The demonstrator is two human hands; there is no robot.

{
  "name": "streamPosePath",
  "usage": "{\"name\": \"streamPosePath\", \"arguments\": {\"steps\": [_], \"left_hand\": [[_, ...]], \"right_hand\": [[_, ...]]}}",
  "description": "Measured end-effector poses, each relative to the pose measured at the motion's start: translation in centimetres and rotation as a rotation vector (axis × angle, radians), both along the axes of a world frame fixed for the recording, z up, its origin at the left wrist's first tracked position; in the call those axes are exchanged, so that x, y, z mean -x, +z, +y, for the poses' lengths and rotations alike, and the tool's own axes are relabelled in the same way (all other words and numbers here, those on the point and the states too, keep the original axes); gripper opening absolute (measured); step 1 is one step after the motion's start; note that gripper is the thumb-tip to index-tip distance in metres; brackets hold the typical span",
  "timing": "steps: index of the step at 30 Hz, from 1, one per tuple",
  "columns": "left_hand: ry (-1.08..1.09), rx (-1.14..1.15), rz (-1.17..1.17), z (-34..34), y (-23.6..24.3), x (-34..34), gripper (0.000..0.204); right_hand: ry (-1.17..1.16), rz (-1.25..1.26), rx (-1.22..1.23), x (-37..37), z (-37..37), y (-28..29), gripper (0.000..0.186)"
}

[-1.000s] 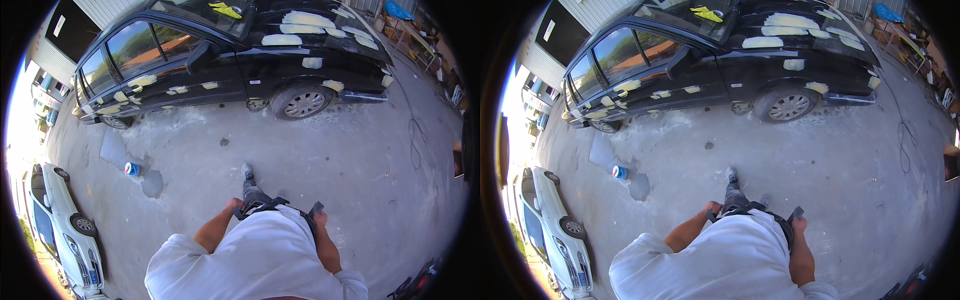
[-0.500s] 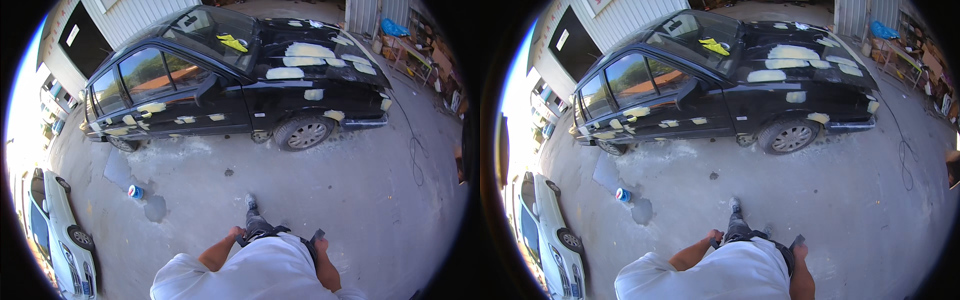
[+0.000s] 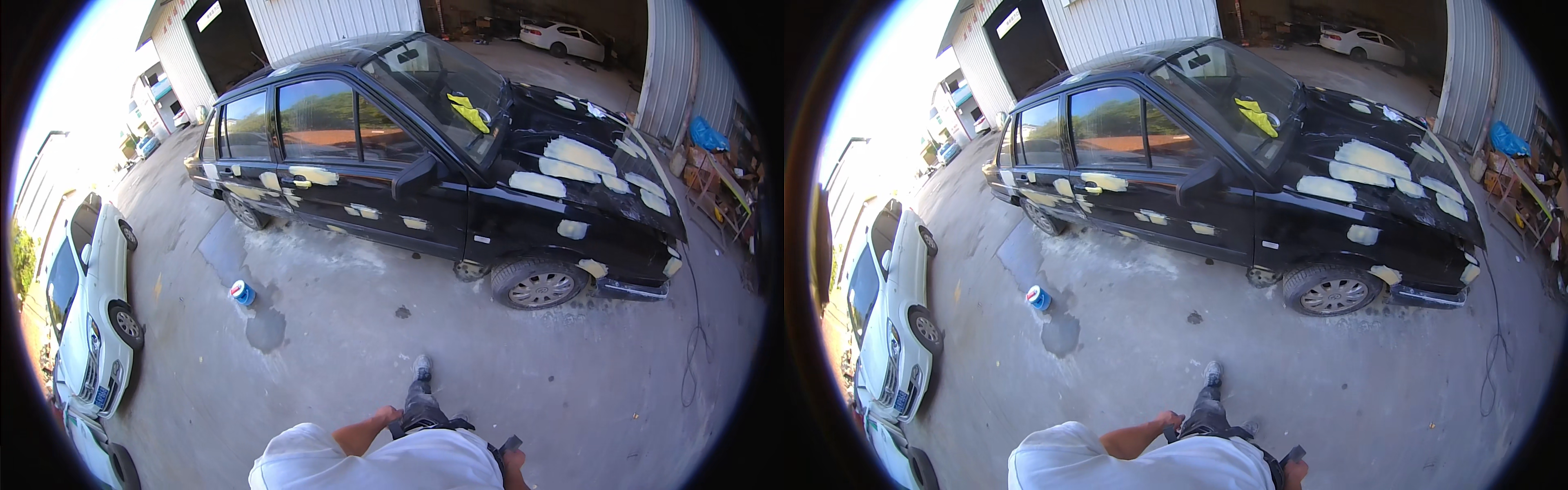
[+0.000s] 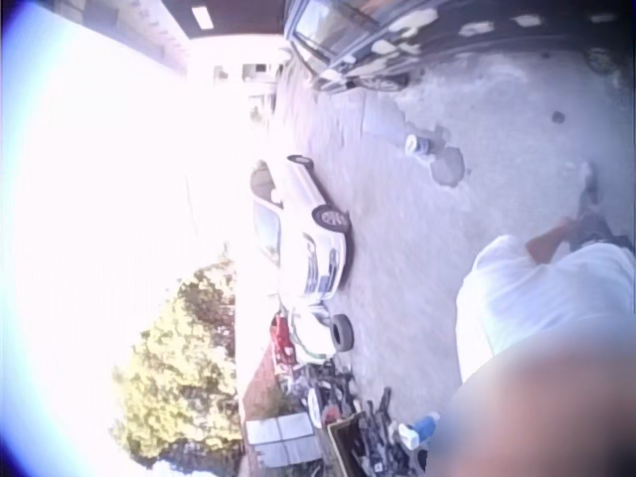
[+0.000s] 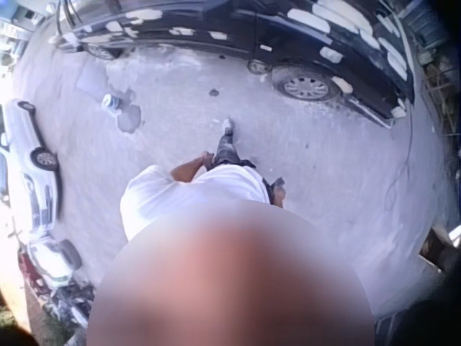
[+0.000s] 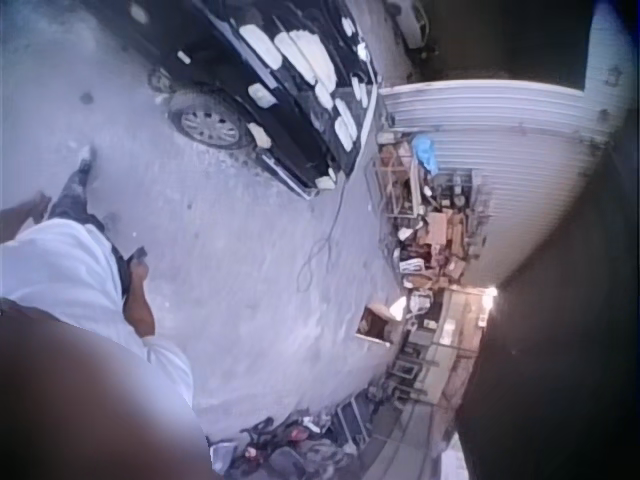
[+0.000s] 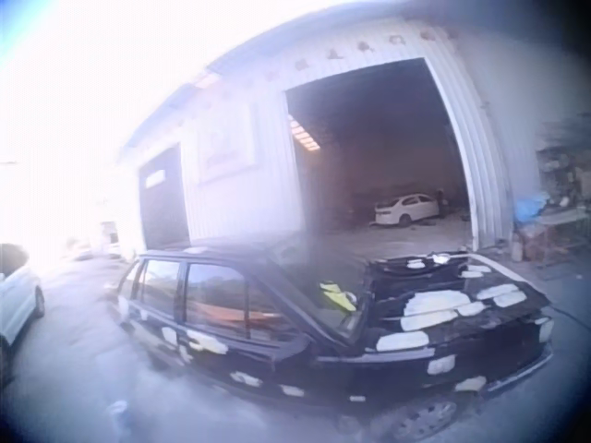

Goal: The person applies body filler to a black car's side panels using two putty knives. They spread the filler over multiple spots, then scrape excess material from one knife onto the other. The person walks to a container, scoops more filler, and returns to continue applying it to the car.

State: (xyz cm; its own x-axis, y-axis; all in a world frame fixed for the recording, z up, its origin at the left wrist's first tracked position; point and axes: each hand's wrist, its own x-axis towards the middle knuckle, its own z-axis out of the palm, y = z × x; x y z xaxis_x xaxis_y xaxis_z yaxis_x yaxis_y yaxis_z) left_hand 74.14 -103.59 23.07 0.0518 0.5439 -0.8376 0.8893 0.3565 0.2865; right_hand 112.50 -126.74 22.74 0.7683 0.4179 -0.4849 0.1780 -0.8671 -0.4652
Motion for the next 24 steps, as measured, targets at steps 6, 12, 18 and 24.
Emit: {"name": "streamPosePath", "arguments": {"steps": [6, 12, 18, 24], "left_hand": [[-0.13, -0.035, 0.001, -0.5, -0.9, 1.4, 0.038], [0.095, 0.144, -0.012, 0.6, 1.0, 2.5, 0.038], [0.116, 0.087, 0.018, 5.0, 4.6, 3.5, 0.036], [0.299, 0.055, -0.091, 11.7, 6.4, 6.2, 0.043]], "right_hand": [[0.082, 0.032, 0.081, -0.2, 3.0, 0.6, 0.034], [0.145, 0.009, 0.194, 1.2, 8.6, 3.2, 0.034], [0.262, -0.035, 0.178, 1.0, 17.4, 2.3, 0.028], [0.273, -0.023, 0.079, 1.5, 30.2, 5.8, 0.021]]}}
